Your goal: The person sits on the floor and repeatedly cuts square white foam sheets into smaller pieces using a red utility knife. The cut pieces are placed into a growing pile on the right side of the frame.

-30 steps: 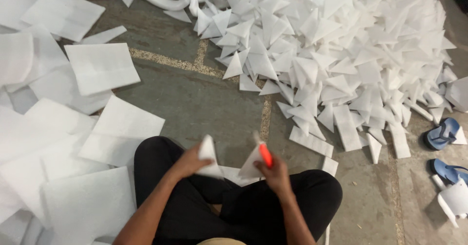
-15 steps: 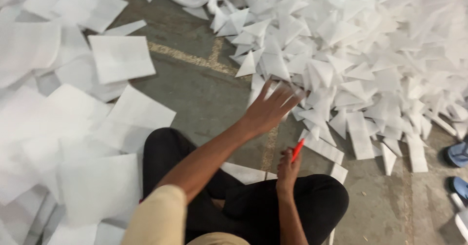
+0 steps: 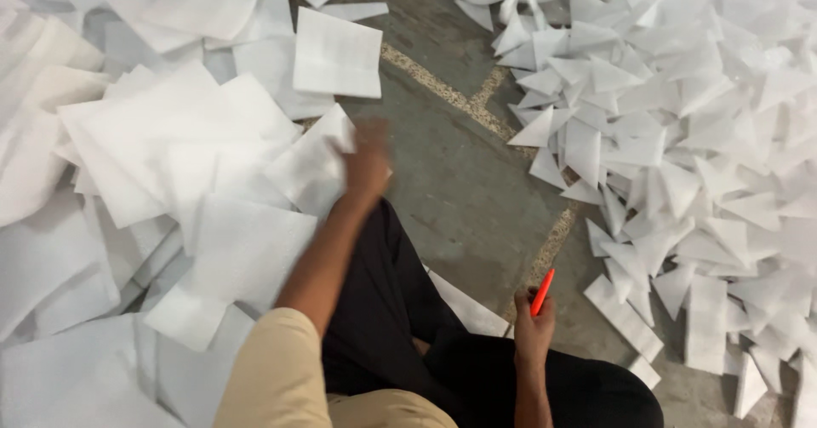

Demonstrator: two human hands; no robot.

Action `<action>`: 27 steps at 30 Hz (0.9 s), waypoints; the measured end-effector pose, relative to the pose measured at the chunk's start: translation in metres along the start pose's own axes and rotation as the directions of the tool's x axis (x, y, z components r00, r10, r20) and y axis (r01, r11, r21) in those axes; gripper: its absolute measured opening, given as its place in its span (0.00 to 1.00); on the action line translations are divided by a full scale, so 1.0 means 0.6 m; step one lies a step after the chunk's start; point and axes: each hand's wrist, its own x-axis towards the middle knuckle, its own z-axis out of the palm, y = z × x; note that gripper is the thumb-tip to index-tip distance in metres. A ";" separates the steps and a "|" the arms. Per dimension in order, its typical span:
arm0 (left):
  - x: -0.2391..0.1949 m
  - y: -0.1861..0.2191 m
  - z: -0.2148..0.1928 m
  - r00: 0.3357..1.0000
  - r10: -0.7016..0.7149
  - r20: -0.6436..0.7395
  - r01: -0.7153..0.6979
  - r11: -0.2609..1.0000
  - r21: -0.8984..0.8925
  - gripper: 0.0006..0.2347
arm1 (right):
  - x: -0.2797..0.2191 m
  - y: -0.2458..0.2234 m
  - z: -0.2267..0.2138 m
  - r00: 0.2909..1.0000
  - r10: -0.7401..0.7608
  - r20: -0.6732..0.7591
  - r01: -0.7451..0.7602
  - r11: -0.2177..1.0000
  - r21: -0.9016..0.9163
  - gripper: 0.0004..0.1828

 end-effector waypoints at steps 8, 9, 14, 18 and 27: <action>0.021 -0.218 -0.066 0.919 -0.196 0.341 0.219 0.975 -0.028 0.34 | 0.020 0.015 0.040 0.992 0.004 0.125 0.011 0.993 -0.122 0.24; 0.029 -0.214 -0.067 0.946 -0.148 0.288 0.187 0.976 -0.111 0.32 | 0.022 0.018 0.044 0.991 -0.015 0.132 0.032 0.992 -0.125 0.24; 0.113 -0.133 -0.011 0.983 -0.177 -0.046 0.117 0.800 -0.588 0.27 | 0.010 0.023 0.035 0.989 -0.022 0.145 0.047 0.984 -0.170 0.20; 0.093 -0.016 0.088 0.990 -0.133 -0.052 0.048 0.650 -0.758 0.25 | 0.005 -0.001 0.040 0.990 0.083 0.112 -0.079 0.996 -0.043 0.19; -0.161 0.154 0.238 0.654 -0.267 0.708 0.745 0.065 -0.664 0.24 | 0.001 -0.005 0.034 0.995 0.036 0.098 -0.031 0.998 -0.058 0.21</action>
